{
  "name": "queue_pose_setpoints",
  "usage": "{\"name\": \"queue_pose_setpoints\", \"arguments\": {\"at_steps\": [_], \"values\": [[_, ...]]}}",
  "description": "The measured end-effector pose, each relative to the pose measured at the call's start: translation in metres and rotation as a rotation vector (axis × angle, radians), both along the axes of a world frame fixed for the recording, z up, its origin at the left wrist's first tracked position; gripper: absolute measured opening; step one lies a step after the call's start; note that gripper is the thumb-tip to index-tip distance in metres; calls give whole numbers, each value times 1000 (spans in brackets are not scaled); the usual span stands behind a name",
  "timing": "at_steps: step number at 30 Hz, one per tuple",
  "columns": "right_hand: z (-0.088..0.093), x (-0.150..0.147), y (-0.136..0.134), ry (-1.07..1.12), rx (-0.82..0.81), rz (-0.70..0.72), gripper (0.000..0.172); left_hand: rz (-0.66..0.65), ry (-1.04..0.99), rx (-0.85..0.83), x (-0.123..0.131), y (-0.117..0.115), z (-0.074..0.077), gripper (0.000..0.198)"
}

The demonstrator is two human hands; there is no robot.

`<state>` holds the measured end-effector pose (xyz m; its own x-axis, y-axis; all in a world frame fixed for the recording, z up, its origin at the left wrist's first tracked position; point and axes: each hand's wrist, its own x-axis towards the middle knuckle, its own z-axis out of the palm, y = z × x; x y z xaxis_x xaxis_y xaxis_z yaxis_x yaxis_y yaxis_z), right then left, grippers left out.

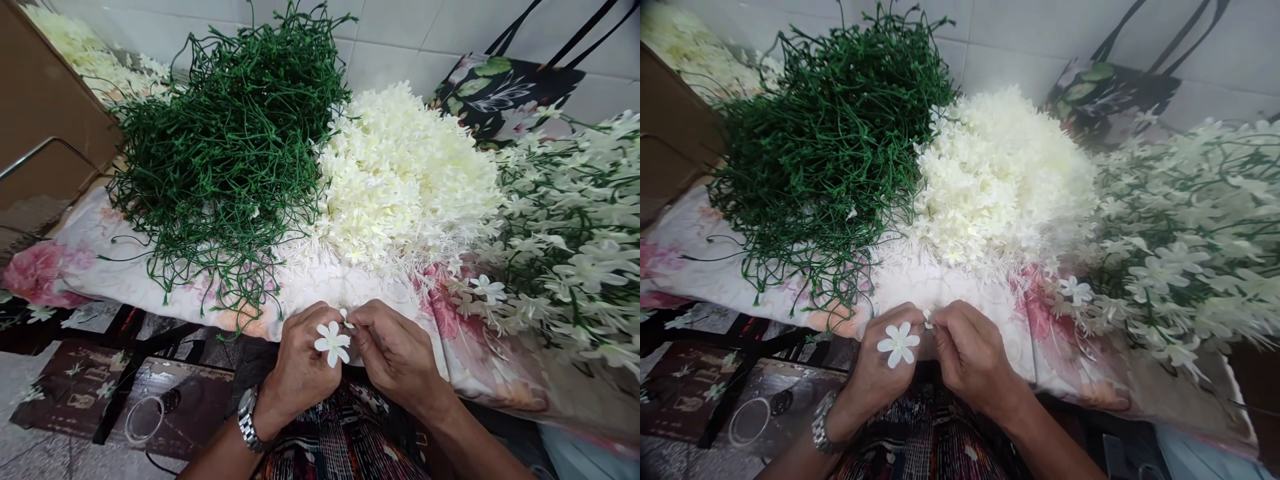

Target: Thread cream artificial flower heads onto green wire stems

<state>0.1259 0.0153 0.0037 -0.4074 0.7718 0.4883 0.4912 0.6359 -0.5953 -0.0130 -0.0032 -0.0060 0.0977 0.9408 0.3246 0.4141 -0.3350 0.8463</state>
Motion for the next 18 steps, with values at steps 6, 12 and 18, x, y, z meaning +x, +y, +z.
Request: {"name": "queue_pose_setpoints", "arguments": {"at_steps": [6, 12, 18], "values": [[6, 9, 3, 24, -37, 66, 11, -29, -59, -62, -4, 1, 3, 17], [28, 24, 2, -10, -35, 78, 19, -54, -126, -68, -6, -1, 5, 17], [28, 19, -1, -73, 91, 70, 12, -26, -80, -25, -4, -1, 8, 19]]}}
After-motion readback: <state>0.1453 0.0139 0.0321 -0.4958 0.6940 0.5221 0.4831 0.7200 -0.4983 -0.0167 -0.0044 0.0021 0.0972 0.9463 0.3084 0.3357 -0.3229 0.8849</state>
